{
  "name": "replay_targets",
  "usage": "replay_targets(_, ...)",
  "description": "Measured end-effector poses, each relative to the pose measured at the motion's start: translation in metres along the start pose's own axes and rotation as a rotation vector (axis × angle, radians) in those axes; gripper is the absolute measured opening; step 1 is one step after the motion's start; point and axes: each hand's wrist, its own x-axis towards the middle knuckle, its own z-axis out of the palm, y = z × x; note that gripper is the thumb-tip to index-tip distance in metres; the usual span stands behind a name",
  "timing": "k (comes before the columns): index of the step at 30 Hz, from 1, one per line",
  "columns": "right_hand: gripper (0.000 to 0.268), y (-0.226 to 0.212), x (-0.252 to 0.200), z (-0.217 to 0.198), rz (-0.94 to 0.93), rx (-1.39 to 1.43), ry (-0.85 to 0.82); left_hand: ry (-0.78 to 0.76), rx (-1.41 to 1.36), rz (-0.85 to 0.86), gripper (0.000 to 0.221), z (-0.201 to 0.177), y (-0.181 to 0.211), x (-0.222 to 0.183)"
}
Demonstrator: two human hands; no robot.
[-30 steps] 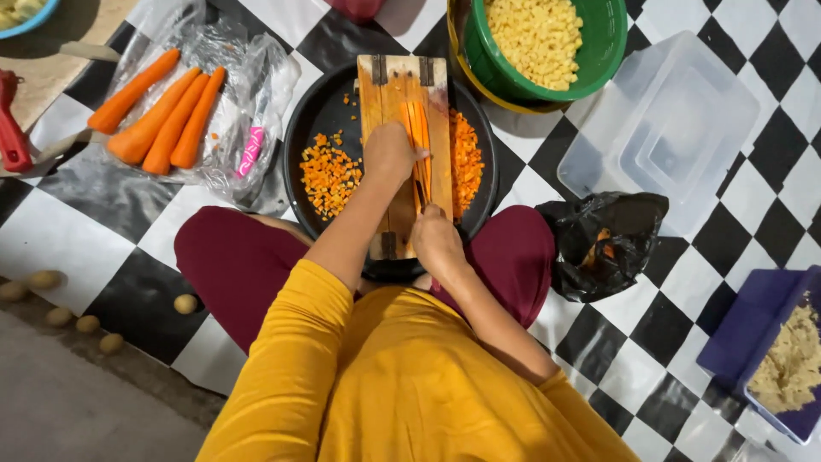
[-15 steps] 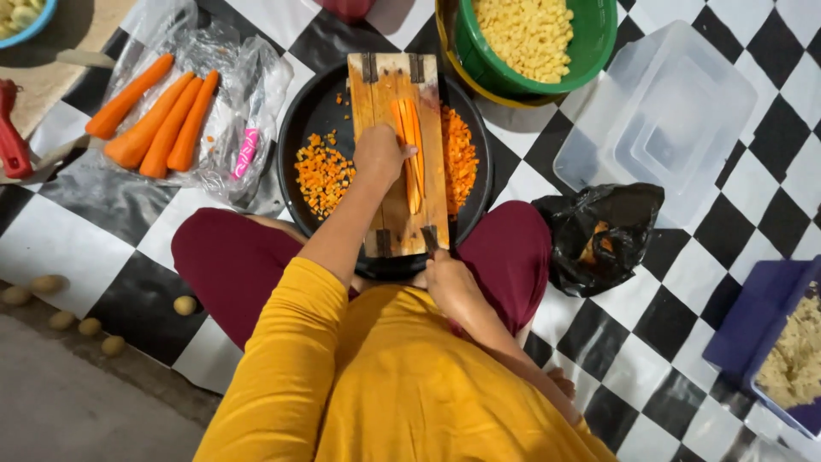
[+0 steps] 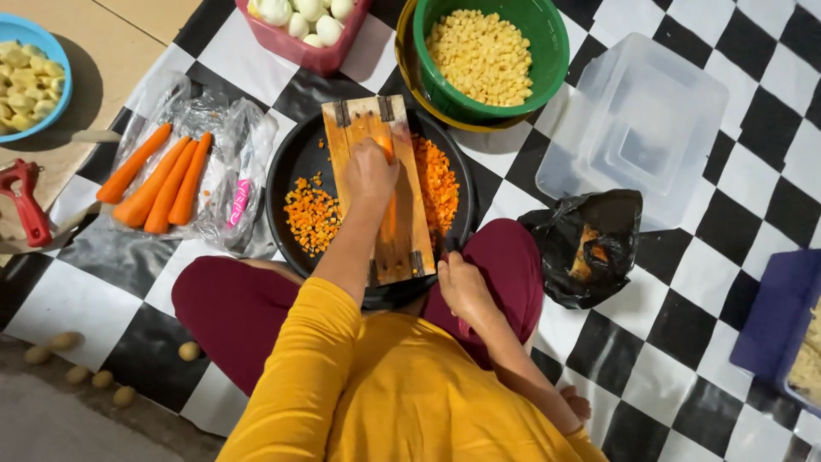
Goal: A person sitting on the floor uses a manual wooden slicer to chop carrots into small pieces over a large tray.
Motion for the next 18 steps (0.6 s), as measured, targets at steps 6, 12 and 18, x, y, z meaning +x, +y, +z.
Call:
replay_targets(6, 0.044, -0.007, 0.025, -0.013, -0.076, 0.019, 0.041, -0.322, -0.112, 0.191, 0.043, -0.03, -0.015, -0.008)
replay_targets(12, 0.047, -0.03, 0.073, -0.02, -0.251, -0.281, 0.138, -0.494, -0.102, 0.286, 0.043, -0.047, -0.022, -0.027)
replay_targets(18, 0.037, -0.045, 0.112, -0.014, -0.346, -0.384, 0.19, -0.465, -0.136, 0.311, 0.032, -0.06, -0.006, -0.028)
